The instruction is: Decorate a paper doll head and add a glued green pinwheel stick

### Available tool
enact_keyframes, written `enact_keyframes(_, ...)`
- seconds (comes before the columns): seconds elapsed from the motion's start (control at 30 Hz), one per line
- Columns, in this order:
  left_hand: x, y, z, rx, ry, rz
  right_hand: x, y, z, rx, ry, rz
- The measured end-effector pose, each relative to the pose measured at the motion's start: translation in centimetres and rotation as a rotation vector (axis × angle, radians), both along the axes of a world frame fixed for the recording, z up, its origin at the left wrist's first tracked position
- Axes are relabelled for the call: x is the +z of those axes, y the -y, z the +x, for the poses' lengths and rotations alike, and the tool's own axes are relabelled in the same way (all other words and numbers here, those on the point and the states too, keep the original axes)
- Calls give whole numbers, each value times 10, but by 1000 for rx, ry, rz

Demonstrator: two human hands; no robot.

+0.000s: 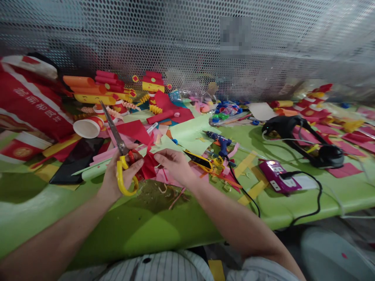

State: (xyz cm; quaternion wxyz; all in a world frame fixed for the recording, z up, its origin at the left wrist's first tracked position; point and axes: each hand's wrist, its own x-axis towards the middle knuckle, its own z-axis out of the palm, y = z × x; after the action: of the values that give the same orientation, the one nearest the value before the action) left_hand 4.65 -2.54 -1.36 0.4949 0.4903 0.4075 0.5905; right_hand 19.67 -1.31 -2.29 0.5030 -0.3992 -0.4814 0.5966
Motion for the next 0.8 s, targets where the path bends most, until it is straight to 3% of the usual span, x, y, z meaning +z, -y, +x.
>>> enact_keyframes(0.37, 2, 0, -1, -11, -85, -15, 1, 0, -2, -127, -82, -42)
enact_keyframes(0.8, -1, 4, 2, -126, -35, -118, -2, 1, -5, -157, -246, -81)
